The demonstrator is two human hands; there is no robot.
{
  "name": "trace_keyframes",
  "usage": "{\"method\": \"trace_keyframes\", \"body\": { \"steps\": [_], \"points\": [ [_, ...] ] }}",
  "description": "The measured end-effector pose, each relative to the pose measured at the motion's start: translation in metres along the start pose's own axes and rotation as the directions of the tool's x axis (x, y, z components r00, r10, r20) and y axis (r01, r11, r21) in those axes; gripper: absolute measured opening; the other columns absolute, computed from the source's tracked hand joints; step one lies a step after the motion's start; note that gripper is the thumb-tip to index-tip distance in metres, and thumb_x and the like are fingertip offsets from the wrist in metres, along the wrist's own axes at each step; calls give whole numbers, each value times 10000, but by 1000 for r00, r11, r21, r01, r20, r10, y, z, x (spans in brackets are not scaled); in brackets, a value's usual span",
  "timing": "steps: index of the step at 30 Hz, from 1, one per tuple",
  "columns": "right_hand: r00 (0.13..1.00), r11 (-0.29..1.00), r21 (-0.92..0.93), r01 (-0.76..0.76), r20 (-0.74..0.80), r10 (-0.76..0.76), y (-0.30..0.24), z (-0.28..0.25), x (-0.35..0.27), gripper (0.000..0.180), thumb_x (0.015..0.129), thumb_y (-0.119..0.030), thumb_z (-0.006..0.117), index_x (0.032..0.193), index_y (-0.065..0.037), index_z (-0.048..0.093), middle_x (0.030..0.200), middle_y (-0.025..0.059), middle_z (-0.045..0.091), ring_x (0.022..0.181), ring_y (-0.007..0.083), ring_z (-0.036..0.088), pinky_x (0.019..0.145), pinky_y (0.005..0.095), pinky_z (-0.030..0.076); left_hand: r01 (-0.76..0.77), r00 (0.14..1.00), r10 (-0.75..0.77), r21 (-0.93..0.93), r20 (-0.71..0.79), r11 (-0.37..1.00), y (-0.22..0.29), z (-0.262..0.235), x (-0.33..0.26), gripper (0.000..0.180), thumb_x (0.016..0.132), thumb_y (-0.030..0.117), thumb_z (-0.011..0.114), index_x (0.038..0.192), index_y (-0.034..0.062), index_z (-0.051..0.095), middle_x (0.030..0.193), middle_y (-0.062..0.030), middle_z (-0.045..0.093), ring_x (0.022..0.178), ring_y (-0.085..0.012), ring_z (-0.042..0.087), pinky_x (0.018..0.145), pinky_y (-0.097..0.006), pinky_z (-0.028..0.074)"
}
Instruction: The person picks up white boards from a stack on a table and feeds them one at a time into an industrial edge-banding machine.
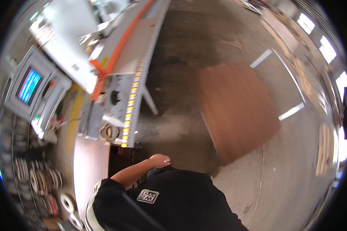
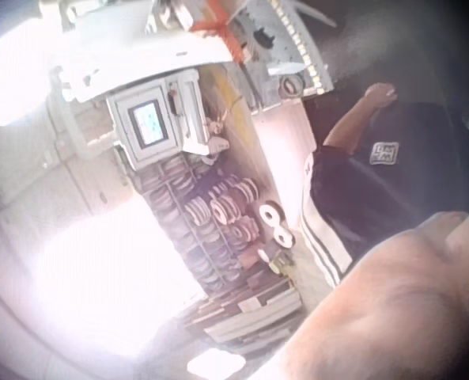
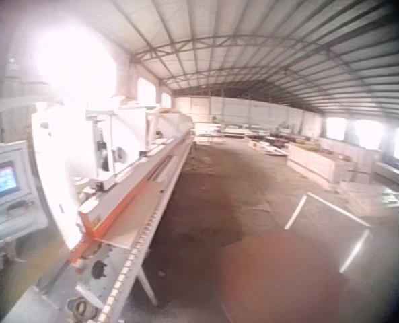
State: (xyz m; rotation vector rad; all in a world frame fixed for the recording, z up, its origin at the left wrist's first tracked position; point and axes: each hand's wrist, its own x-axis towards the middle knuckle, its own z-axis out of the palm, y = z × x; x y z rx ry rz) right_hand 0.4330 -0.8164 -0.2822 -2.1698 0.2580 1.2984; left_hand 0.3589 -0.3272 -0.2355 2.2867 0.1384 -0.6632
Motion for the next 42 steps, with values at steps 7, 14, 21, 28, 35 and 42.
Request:
{"method": "trace_keyframes", "body": {
  "steps": [7, 14, 21, 28, 35, 42],
  "points": [
    [993, 975, 210, -74, -76, 91, 148, -53, -15, 441, 920, -452, 579, 1038, -64, 750, 1049, 145, 723, 972, 304, 676, 861, 408, 525, 26, 984, -49, 138, 173, 990, 69, 99, 61, 374, 923, 429, 535, 997, 95, 687, 1035, -179, 705, 1043, -391, 650, 889, -484, 501],
    [969, 969, 14, -245, -2, 245, 265, -178, 26, 394, 888, -438, 595, 923, -87, 771, 909, 128, 753, 809, 286, 715, 727, 405, 551, 114, 992, -114, -3, 57, 993, 193, 182, 139, 361, 921, 414, 578, 1105, 141, 725, 1117, -125, 718, 1059, -327, 669, 918, -431, 517],
    [666, 770, 401, 496, -745, -41, 185, -396, -67, 310, 876, -219, 631, 629, -33, 620, 545, 24, 561, 558, 86, 531, 534, 306, 411, 15, 927, -25, 29, 373, 999, 322, 162, 284, 257, 942, 340, 586, 1035, 143, 723, 924, -72, 739, 884, -231, 711, 817, -343, 541],
    [120, -72, 159, 985, -917, -380, 87, -576, -149, 278, 869, 9, 649, 739, -95, 426, 820, 30, 557, 758, 117, 512, 635, 277, 440, 169, 870, -84, -134, 486, 977, 352, 207, 452, 233, 944, 267, 630, 995, 56, 713, 889, -47, 726, 765, -145, 661, 711, -339, 528],
    [-71, -172, 18, 985, -865, -496, 50, -748, -146, 301, 851, 53, 558, 736, -145, 364, 769, 3, 484, 765, 169, 521, 690, 365, 496, 158, 863, -33, -206, 504, 966, 433, 255, 585, 212, 915, 179, 646, 1028, 13, 716, 955, -124, 725, 898, -230, 671, 789, -363, 526],
    [-109, -343, 68, 937, -875, -471, 37, -892, -99, 289, 806, 68, 563, 712, -137, 383, 771, 11, 529, 782, 178, 519, 701, 356, 485, -48, 850, 9, 62, 526, 997, 601, 206, 701, 230, 941, 216, 633, 1016, 10, 702, 926, -95, 702, 827, -193, 660, 732, -358, 538]
  ]
}}
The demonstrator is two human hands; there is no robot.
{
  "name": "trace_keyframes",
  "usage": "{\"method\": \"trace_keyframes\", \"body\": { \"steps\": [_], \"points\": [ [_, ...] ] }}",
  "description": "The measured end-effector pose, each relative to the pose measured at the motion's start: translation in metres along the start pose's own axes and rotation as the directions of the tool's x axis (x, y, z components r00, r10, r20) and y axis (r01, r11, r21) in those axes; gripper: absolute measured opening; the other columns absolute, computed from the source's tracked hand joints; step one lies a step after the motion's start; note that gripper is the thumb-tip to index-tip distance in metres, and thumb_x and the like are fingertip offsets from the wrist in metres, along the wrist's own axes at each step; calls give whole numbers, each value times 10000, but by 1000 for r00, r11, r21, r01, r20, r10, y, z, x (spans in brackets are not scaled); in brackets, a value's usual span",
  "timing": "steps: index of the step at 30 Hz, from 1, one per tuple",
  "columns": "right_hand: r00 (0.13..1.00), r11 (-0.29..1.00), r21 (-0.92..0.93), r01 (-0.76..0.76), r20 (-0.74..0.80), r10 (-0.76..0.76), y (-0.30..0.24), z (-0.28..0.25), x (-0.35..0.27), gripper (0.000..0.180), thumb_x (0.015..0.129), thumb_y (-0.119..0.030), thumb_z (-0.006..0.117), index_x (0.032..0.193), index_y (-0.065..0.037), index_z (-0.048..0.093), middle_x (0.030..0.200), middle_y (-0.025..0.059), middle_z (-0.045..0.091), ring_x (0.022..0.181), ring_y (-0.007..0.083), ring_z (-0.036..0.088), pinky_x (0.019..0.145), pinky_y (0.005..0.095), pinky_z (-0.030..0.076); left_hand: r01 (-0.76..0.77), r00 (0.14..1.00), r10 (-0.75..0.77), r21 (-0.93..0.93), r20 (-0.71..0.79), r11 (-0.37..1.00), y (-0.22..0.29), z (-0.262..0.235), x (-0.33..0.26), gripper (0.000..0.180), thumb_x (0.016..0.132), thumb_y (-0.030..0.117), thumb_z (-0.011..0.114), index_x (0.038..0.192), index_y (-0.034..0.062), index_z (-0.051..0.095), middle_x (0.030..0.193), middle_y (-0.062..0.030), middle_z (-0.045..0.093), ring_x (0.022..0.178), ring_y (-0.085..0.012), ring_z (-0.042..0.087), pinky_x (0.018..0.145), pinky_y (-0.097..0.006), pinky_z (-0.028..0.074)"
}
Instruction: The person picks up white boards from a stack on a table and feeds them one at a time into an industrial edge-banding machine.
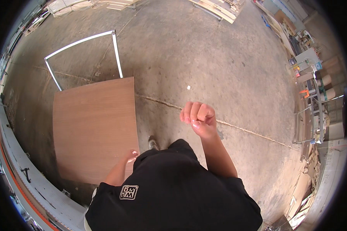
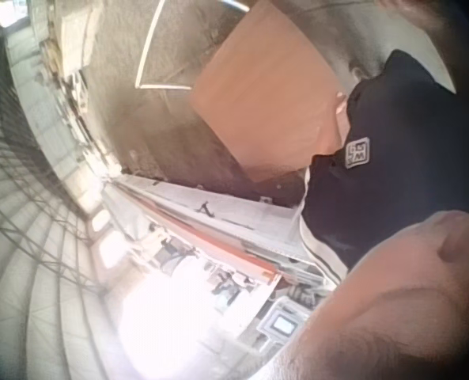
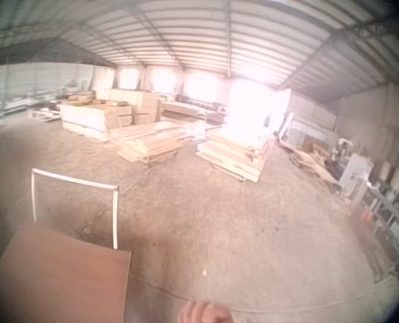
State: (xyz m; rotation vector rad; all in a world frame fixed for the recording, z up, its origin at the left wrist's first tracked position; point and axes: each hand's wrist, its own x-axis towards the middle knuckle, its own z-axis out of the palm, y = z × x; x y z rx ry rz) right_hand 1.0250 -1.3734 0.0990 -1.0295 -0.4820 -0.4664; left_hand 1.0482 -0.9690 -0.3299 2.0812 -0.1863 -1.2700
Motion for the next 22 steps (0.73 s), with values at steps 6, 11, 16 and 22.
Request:
{"method": "trace_keyframes", "body": {
  "steps": [6, 11, 16, 22],
  "points": [
    [998, 988, 145, 53, 33, -58, 38, -95, 90, 304, 803, 29, 575, 676, -153, 367, 716, -10, 517, 735, 160, 520, 695, 344, 484, 109, 985, -142, -280, -97, 954, 75, -107, 124, 289, 974, 225, 600, 1163, 14, 657, 941, -81, 726, 774, -173, 678, 716, -322, 548],
    [999, 977, 211, 37, 16, -41, 76, -194, 177, 365, 835, 22, 576, 622, -137, 327, 633, -10, 463, 646, 151, 476, 620, 333, 455, 146, 979, -203, -579, -34, 802, 112, -141, 191, 283, 985, 215, 582, 1175, 17, 649, 943, -78, 727, 771, -159, 678, 702, -309, 543],
    [991, 990, 101, -101, 97, 91, 104, -277, 281, 418, 895, 5, 561, 571, -73, 309, 576, 13, 444, 582, 155, 429, 556, 317, 414, 64, 995, -83, -304, -51, 950, 159, -145, 260, 268, 967, 252, 562, 1131, 91, 699, 924, -19, 725, 790, -133, 667, 693, -304, 538],
    [870, 919, -303, -252, 346, 352, 154, -331, 395, 440, 940, -70, 613, 569, -52, 376, 563, 27, 439, 580, 189, 448, 537, 326, 409, 127, 933, -268, -474, -241, 871, 302, -181, 289, 394, 915, 361, 642, 1225, 128, 710, 1132, -161, 733, 1074, -255, 696, 916, -388, 537]
  ]
}}
